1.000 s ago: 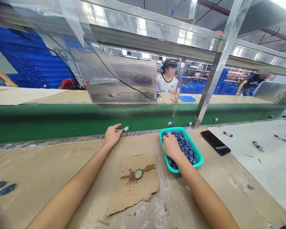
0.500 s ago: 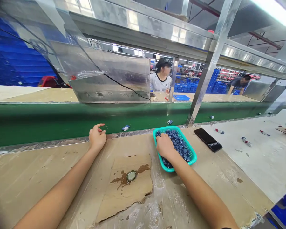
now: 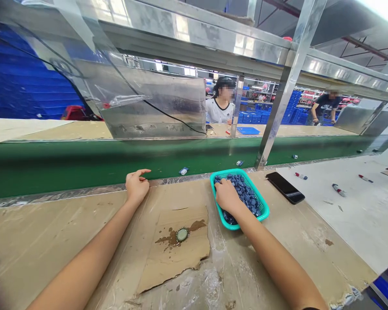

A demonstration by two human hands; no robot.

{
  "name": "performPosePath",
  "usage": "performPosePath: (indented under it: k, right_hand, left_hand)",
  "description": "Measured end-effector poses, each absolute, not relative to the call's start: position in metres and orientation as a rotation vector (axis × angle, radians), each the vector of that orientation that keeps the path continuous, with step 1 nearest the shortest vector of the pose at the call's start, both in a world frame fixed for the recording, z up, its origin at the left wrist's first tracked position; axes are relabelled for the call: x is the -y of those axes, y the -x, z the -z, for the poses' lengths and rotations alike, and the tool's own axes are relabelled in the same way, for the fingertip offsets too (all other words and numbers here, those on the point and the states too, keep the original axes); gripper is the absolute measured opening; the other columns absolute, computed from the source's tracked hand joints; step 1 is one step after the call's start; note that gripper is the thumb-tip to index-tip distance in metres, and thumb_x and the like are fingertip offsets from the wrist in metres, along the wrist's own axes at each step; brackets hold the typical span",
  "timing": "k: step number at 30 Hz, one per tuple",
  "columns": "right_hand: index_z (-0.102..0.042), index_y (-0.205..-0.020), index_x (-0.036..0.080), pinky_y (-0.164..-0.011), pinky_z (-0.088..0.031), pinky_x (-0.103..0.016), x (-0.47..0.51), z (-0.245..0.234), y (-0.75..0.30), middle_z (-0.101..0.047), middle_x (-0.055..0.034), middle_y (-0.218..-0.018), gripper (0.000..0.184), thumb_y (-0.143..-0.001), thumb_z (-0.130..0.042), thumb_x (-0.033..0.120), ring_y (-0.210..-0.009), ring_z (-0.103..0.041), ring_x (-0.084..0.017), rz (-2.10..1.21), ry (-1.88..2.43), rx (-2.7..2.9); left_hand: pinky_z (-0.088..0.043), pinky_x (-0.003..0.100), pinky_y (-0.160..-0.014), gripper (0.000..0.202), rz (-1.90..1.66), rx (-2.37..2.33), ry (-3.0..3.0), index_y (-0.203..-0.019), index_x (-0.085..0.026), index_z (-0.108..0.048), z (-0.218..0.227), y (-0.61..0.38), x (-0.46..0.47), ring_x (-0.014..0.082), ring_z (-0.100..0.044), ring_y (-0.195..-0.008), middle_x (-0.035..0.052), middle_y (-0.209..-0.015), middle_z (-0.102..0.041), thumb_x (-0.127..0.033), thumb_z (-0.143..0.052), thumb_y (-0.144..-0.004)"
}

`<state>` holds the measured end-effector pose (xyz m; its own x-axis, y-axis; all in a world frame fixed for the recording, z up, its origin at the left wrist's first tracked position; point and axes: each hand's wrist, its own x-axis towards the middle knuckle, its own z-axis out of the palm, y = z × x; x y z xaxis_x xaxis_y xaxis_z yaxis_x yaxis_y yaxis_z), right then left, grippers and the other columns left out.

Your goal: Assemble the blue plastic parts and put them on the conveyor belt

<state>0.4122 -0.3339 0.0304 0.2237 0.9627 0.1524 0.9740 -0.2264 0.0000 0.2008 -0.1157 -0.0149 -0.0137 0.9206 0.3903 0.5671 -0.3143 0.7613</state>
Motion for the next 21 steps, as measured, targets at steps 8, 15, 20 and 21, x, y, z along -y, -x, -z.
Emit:
performPosePath:
  k: [8, 15, 20, 21]
  right_hand:
    - [-0.062, -0.091, 0.010, -0.074, -0.033, -0.029, 0.3356, -0.0291, -0.4113, -0.056, -0.0128, -0.090, 0.030, -0.086, -0.032, 0.008, -0.084, -0.049, -0.021, 0.188, 2.364, 1.881]
    - [-0.061, -0.091, 0.010, -0.074, -0.034, -0.029, 0.3346, -0.0287, -0.4118, -0.056, -0.0130, -0.090, 0.030, -0.087, -0.032, 0.009, -0.083, -0.049, -0.021, 0.186, 2.361, 1.887]
    - [-0.061, -0.094, 0.010, -0.076, -0.034, -0.029, 0.3341, -0.0270, -0.4136, -0.056, -0.0136, -0.093, 0.030, -0.087, -0.031, 0.010, -0.086, -0.049, -0.021, 0.186, 2.356, 1.895]
    - [-0.061, -0.094, 0.010, -0.077, -0.034, -0.029, 0.3341, -0.0266, -0.4139, -0.056, -0.0138, -0.093, 0.030, -0.087, -0.031, 0.010, -0.087, -0.049, -0.021, 0.185, 2.354, 1.895]
  left_hand:
    - [-0.041, 0.032, -0.089, 0.030, -1.270, -1.514, -1.876, -0.098, -0.020, -0.058, 0.0184, -0.2019, 0.1129, 0.0107, -0.051, -0.068, 0.0042, -0.094, -0.046, -0.007, -0.049, -0.072]
    - [-0.043, 0.031, -0.082, 0.039, -1.234, -1.529, -1.933, -0.108, -0.020, -0.052, 0.0153, -0.2026, 0.1177, 0.0136, -0.051, -0.074, 0.0043, -0.089, -0.044, -0.003, -0.042, -0.075]
    - [-0.043, 0.032, -0.082, 0.035, -1.266, -1.517, -1.904, -0.106, -0.020, -0.053, 0.0176, -0.2018, 0.1153, 0.0128, -0.049, -0.069, 0.0038, -0.088, -0.044, -0.006, -0.045, -0.075]
    - [-0.043, 0.032, -0.083, 0.036, -1.277, -1.514, -1.895, -0.106, -0.020, -0.053, 0.0181, -0.2016, 0.1147, 0.0129, -0.050, -0.070, 0.0041, -0.090, -0.044, -0.004, -0.044, -0.074]
